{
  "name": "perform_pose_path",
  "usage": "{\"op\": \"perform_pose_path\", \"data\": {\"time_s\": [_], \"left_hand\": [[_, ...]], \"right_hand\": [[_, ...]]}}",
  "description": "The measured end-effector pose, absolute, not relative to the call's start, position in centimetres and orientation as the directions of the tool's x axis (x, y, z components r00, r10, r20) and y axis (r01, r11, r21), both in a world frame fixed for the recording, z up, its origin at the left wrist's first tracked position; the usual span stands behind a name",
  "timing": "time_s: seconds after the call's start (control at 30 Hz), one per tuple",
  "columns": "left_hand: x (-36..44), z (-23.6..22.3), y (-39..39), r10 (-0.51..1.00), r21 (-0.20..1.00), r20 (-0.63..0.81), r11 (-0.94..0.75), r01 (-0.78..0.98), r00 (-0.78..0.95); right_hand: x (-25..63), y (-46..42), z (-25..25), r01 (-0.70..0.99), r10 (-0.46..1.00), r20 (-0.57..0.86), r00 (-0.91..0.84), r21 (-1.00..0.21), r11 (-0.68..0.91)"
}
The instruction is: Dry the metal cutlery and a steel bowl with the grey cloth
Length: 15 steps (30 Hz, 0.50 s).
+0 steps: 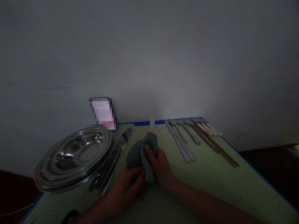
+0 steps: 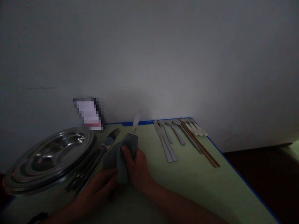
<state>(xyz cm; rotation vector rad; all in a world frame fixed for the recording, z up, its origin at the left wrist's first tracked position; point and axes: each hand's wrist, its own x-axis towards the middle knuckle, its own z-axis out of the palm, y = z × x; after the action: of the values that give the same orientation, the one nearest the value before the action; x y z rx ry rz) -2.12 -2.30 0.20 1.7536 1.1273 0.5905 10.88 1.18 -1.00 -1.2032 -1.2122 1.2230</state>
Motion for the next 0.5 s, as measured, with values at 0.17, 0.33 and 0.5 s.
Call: {"op": "perform_pose_path", "data": {"time_s": [0.17,0.33,0.5], "left_hand": [[-2.5,-0.2,-2.6,0.821,0.806,-0.097,-0.267,0.529,0.562],[-2.3,0.0,-3.1,0.804,0.731,-0.092,-0.346,0.589,0.587],[-2.0,0.8,-3.2,0.859,0.850,-0.095,-0.193,0.490,0.502]], "right_hand": [[11.8,2.7,-1.3,-0.085,0.999,-0.033,0.029,-0.996,-0.031],[12.5,3.8,-1.7,-0.135,0.996,-0.074,0.048,-0.989,-0.067],[12.6,3.8,-0.6,-0.057,0.998,-0.024,0.056,-0.998,-0.020]]}}
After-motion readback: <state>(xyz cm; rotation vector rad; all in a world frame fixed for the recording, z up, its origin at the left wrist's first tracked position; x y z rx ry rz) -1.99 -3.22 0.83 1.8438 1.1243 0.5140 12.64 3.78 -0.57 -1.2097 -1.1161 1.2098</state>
